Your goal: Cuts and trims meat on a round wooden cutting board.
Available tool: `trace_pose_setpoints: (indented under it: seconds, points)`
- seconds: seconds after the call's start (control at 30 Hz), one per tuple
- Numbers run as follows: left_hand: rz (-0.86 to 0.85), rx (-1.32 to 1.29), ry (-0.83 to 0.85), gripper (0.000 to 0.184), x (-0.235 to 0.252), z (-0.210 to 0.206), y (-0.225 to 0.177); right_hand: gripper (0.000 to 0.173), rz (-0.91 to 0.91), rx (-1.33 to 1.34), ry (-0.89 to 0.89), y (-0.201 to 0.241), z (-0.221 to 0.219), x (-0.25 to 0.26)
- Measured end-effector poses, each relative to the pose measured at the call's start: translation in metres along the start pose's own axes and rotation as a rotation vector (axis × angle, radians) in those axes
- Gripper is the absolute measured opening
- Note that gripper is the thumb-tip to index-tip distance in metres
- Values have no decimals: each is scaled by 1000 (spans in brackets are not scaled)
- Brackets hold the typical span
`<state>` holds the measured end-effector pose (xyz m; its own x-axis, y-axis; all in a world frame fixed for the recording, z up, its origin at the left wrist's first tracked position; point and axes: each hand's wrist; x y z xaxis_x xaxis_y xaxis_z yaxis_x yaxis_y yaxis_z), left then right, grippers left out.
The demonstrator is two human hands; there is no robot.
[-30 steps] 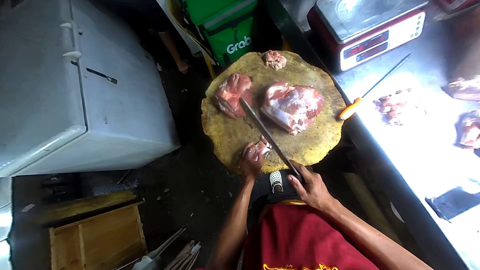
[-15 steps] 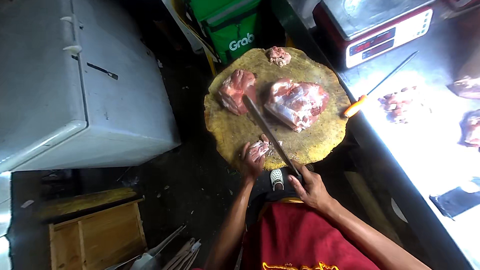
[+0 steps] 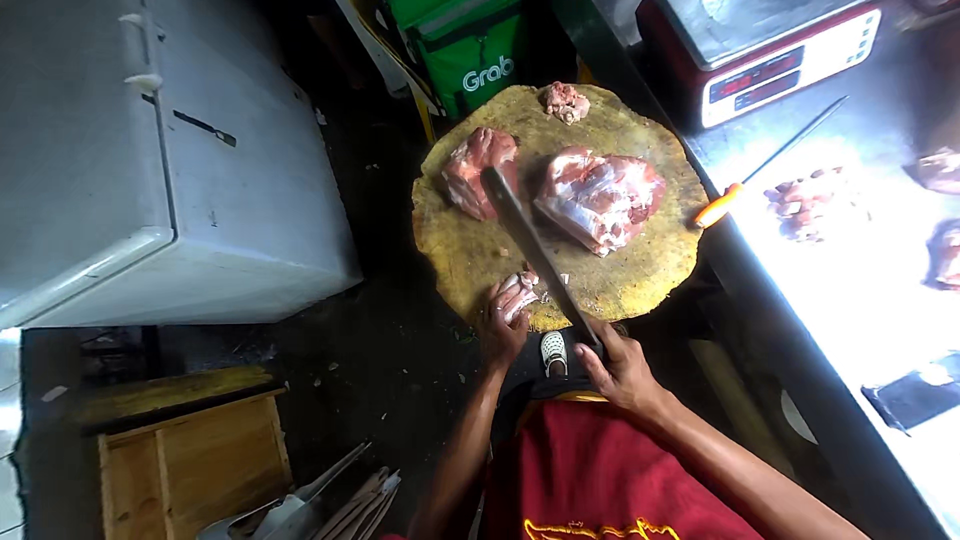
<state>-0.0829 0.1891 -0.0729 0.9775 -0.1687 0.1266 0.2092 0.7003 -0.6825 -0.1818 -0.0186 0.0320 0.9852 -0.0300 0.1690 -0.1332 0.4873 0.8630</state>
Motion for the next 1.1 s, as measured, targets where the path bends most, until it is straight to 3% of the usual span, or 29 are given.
trace_pose_setpoints:
  seconds: [0.03, 0.13, 0.2, 0.27, 0.37, 0.43, 0.5, 0.53, 0.63, 0.73, 0.93, 1.03, 1.1]
  points:
    - [43, 24, 46, 47, -1, 3, -1, 51, -53, -44, 56, -11, -7, -6]
    - [131, 62, 118, 38, -1, 7, -1, 53, -509, -215, 482, -37, -20, -6]
    - [127, 48, 97, 33, 0, 8, 0, 55, -590, -235, 547, -36, -18, 5]
    - [132, 47, 79, 36, -1, 9, 0, 57, -529, -219, 476, -20, -8, 8]
    - [69, 23, 38, 48, -8, 7, 4, 56, -277, -106, 226, 10, 8, 11]
    - [-10, -9, -55, 46, -14, 4, 7, 54, -66, 14, 72, 19, 6, 9]
    - [-29, 16, -48, 41, -14, 6, 8, 51, 36, 45, 38, 7, -6, 3]
    - [3, 42, -2, 40, -14, 8, 6, 51, -24, -7, 91, -5, -14, -3]
    - [112, 88, 88, 35, -7, 12, 3, 52, -489, -200, 522, -35, -31, -4]
    - [107, 100, 29, 27, 9, 8, 0, 53, -603, -167, 559, -40, -25, 7]
    - [273, 44, 42, 35, 35, 10, -21, 56, -531, -144, 418, -36, 1, 22]
    - [161, 62, 118, 38, 21, 5, -5, 57, -387, -105, 332, -10, 18, 32]
    - [70, -1, 40, 35, 12, 1, 0, 56, -203, -15, 211, 15, 28, 37]
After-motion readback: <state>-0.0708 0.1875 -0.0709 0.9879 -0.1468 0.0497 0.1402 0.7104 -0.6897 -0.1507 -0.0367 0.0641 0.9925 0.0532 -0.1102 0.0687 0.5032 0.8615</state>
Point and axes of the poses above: each hand's wrist, its own x-axis towards the middle knuckle, its own z-axis out of the back of the hand, y = z × x, and after that the axes turned 2 degrees about -z, right-handed
